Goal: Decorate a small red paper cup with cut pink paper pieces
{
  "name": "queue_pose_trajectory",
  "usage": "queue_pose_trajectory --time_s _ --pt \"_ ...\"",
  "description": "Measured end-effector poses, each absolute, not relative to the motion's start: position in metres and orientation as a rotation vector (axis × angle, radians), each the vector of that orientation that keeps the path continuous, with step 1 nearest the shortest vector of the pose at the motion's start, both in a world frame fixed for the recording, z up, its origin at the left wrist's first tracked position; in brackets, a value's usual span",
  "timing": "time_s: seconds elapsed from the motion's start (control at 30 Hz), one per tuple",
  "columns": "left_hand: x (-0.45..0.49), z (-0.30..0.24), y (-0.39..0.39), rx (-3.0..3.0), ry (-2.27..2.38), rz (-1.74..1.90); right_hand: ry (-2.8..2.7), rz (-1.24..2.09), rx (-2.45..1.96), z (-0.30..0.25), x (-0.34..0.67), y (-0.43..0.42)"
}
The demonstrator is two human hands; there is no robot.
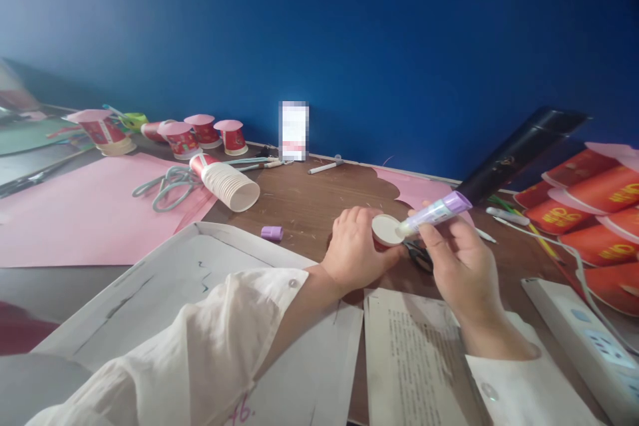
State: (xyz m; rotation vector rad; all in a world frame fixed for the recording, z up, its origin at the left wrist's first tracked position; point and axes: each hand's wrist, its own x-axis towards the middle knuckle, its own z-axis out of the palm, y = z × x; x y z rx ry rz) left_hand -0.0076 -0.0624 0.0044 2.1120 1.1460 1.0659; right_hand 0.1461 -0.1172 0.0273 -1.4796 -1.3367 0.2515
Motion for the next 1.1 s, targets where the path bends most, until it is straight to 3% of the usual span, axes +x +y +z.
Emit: queue_pose_trajectory --time_s 0.37,0.73,1.1 --pt "-0.010 0.007 -0.065 2.106 1.138 1.070 -1.222 0.254 -1.596 0.019 0.161 -0.114" --pt "-0.008 0.005 -0.067 2.072 1.117 1.093 -0.712 0.849 -1.130 0.022 0.155 -0.104" --pt "-0.008 0.004 -0.065 2.128 1.136 1.023 -0.693 0.887 -1.117 0.022 0.154 -0.103"
